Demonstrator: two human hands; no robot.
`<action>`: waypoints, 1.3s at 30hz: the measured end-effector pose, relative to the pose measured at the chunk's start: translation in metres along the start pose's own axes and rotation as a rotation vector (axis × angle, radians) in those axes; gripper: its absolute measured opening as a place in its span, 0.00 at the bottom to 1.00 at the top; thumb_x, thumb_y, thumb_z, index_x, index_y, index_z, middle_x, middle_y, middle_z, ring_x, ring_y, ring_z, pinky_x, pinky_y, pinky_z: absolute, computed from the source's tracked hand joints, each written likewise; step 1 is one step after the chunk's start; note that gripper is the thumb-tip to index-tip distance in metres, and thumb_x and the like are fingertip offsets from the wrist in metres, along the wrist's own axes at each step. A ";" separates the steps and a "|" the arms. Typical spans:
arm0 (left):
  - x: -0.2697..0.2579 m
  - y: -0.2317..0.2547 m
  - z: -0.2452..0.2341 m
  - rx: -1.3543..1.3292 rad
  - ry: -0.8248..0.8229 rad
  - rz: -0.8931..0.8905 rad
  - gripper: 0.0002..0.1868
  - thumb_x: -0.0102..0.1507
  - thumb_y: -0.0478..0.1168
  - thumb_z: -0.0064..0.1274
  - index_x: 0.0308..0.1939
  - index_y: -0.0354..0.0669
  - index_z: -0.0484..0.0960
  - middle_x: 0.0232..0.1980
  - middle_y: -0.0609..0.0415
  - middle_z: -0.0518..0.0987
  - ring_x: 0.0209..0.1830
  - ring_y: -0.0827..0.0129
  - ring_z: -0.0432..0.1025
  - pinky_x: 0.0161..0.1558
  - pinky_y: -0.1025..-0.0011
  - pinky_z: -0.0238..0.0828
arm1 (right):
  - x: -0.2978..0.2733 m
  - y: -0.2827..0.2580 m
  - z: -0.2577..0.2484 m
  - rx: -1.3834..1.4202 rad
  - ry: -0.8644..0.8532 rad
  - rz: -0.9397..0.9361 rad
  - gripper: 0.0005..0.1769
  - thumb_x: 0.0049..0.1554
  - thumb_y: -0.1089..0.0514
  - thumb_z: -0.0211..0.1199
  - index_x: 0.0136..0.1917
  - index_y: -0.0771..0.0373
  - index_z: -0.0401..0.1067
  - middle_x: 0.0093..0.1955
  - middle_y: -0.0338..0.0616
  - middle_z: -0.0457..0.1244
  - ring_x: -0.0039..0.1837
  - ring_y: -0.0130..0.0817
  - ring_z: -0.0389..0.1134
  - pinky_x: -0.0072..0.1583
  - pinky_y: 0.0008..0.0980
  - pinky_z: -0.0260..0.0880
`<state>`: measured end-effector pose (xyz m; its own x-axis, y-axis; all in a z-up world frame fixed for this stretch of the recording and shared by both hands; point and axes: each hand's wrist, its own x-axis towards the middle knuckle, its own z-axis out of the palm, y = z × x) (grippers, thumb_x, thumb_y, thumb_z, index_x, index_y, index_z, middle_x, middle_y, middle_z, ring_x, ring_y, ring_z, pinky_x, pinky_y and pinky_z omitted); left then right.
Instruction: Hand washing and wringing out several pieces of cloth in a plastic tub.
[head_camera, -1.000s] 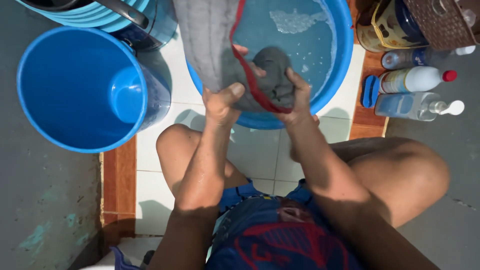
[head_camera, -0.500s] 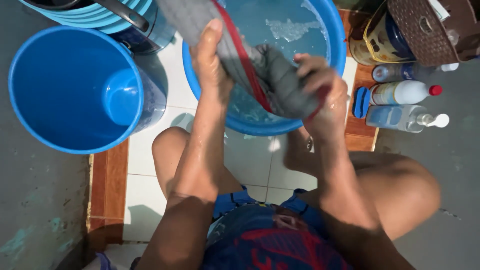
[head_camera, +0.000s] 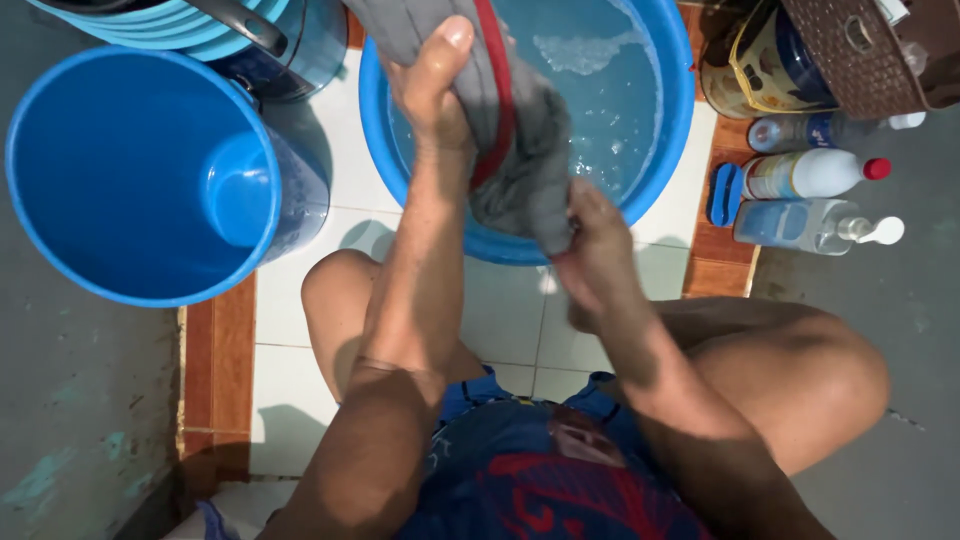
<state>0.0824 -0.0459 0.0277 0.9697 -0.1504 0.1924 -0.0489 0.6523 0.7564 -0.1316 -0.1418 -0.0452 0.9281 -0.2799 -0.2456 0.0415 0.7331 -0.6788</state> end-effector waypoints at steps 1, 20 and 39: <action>-0.004 0.004 0.005 -0.102 -0.060 -0.080 0.18 0.58 0.41 0.54 0.45 0.28 0.80 0.37 0.43 0.82 0.36 0.56 0.78 0.44 0.60 0.77 | 0.002 0.020 -0.023 0.055 0.089 0.008 0.16 0.80 0.49 0.59 0.57 0.64 0.63 0.62 0.49 0.56 0.65 0.44 0.57 0.69 0.46 0.58; -0.027 -0.019 -0.009 -0.430 -0.207 -0.126 0.36 0.60 0.46 0.65 0.64 0.28 0.68 0.41 0.42 0.79 0.41 0.57 0.76 0.49 0.62 0.75 | 0.056 -0.014 0.009 0.514 0.094 0.001 0.35 0.63 0.40 0.58 0.76 0.60 0.62 0.74 0.49 0.62 0.73 0.46 0.63 0.75 0.50 0.61; -0.012 -0.027 -0.023 -0.115 0.034 -0.465 0.16 0.63 0.46 0.59 0.42 0.33 0.84 0.35 0.49 0.82 0.31 0.67 0.76 0.35 0.69 0.74 | 0.015 -0.107 0.123 -1.182 -0.304 -0.731 0.15 0.49 0.69 0.67 0.50 0.58 0.74 0.60 0.42 0.67 0.72 0.42 0.66 0.80 0.48 0.58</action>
<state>0.0773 -0.0448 -0.0099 0.8898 -0.4228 -0.1717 0.4169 0.6000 0.6828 -0.0761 -0.1485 0.1091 0.8809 -0.1112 0.4600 0.3507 -0.4993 -0.7923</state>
